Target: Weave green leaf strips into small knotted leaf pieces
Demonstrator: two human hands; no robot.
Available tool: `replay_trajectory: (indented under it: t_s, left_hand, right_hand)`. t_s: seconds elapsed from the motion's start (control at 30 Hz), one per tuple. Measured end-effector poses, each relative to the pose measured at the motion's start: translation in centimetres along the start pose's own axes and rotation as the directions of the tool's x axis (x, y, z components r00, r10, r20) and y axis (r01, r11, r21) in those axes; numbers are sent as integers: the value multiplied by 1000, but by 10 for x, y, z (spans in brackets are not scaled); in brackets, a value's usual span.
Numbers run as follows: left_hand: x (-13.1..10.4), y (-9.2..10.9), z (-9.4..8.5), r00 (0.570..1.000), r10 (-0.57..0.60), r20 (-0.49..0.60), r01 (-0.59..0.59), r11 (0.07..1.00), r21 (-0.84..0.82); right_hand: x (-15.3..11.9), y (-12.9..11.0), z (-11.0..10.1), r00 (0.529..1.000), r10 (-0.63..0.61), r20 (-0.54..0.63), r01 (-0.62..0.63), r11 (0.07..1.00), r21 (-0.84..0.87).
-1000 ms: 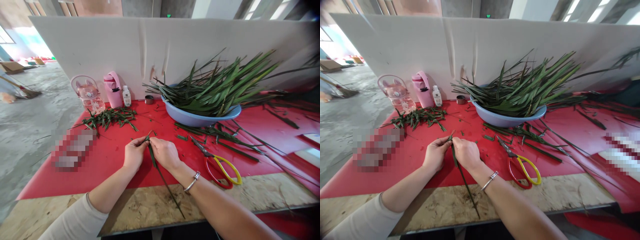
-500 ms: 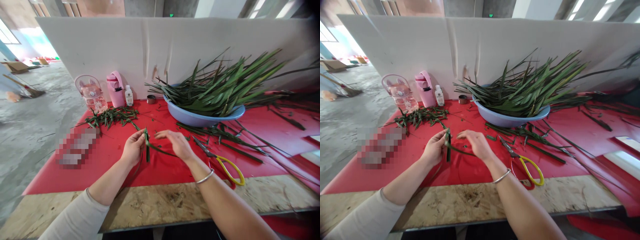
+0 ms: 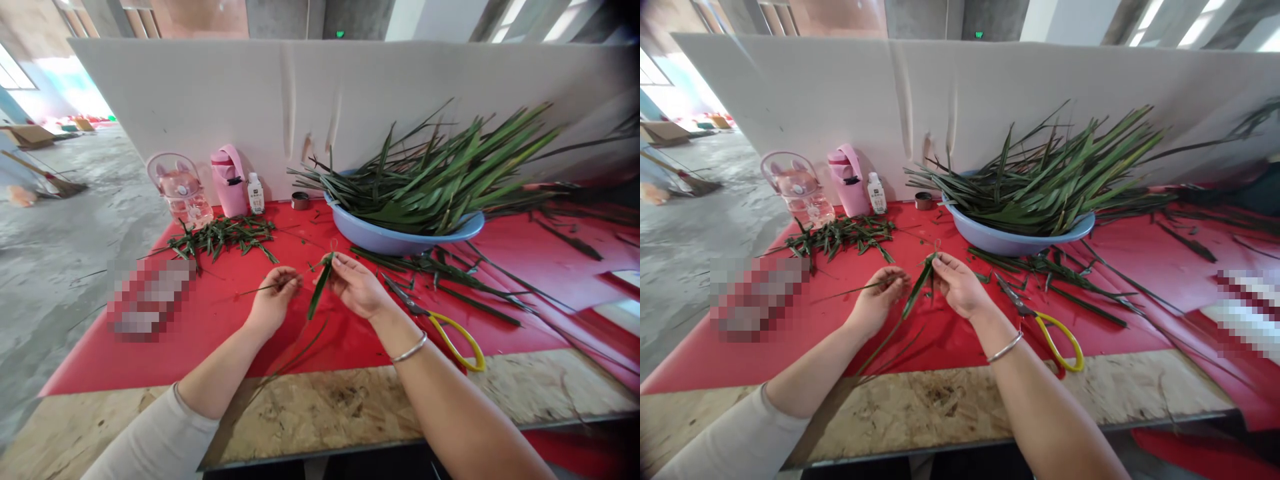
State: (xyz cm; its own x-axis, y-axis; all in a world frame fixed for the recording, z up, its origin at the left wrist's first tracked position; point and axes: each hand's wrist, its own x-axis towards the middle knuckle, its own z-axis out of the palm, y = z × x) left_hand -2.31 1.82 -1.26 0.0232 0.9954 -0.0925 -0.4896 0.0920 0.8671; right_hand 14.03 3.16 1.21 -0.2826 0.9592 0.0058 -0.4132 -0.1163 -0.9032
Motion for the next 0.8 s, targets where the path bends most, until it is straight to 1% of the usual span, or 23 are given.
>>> replay_trajectory:
  t_s: [0.03,0.07,0.1,0.13,0.17,0.2,0.23,0.27,0.3,0.33,0.37,0.4,0.43,0.47,0.53,0.6,0.67,0.73,0.8]
  left_hand:
    - [4,3,-4,999,10,-46,-12,999,-32]
    - [8,6,-8,998,-11,-67,5,996,-86]
    - [10,10,-12,997,-66,-50,59,988,-144]
    - [11,14,-14,990,-141,4,140,974,-177]
    - [11,16,-15,972,-221,80,232,958,-171]
    - [10,17,-16,946,-288,148,306,945,-118]
    - [8,17,-15,927,-321,193,332,943,-25]
    - [5,15,-13,926,-313,212,300,950,91]
    - [3,12,-11,942,-259,215,215,954,209]
    - [1,9,-9,959,-175,224,100,945,312]
    - [0,6,-7,967,-85,242,-16,922,386]
    - [-1,3,-6,964,-12,267,-108,897,428]
    - [-1,1,-5,958,35,286,-164,881,443]
    - [0,0,-4,956,64,285,-190,878,439]
    - [1,-1,-5,968,104,227,-194,887,420]
    - [1,-2,-5,981,137,139,-183,896,406]
    - [-1,-2,-4,985,155,80,-174,905,388]
    - [-4,-4,-1,985,165,51,-172,919,354]
    - [-7,-5,2,986,165,10,-159,932,325]
  right_hand:
    - [-1,-4,-3,999,48,22,-49,999,7]
    - [-3,-8,-6,991,111,71,-111,994,-5]
    - [-5,-9,-7,975,176,137,-173,984,-36]
    - [-6,-9,-8,952,233,200,-221,972,-81]
    - [-7,-7,-7,931,271,243,-243,960,-138]
    - [-6,-3,-5,922,289,257,-241,949,-205]
    - [-6,2,-3,927,289,240,-221,936,-274]
    - [-4,7,0,942,270,199,-192,921,-339]
    - [-2,13,2,961,234,148,-160,905,-394]
    - [0,18,5,978,185,98,-125,891,-436]
    - [1,21,7,989,134,60,-91,881,-464]
    - [2,24,8,995,91,40,-61,871,-487]
    - [3,25,8,997,62,37,-35,859,-511]
    - [3,25,8,998,47,48,-14,844,-537]
    - [1,24,8,995,22,93,39,793,-607]
    - [-2,21,9,991,-51,126,127,690,-713]
    - [-5,20,13,978,-160,134,199,523,-829]
    - [-7,20,18,961,-241,133,212,341,-916]
    - [-10,21,24,951,-273,145,202,193,-960]
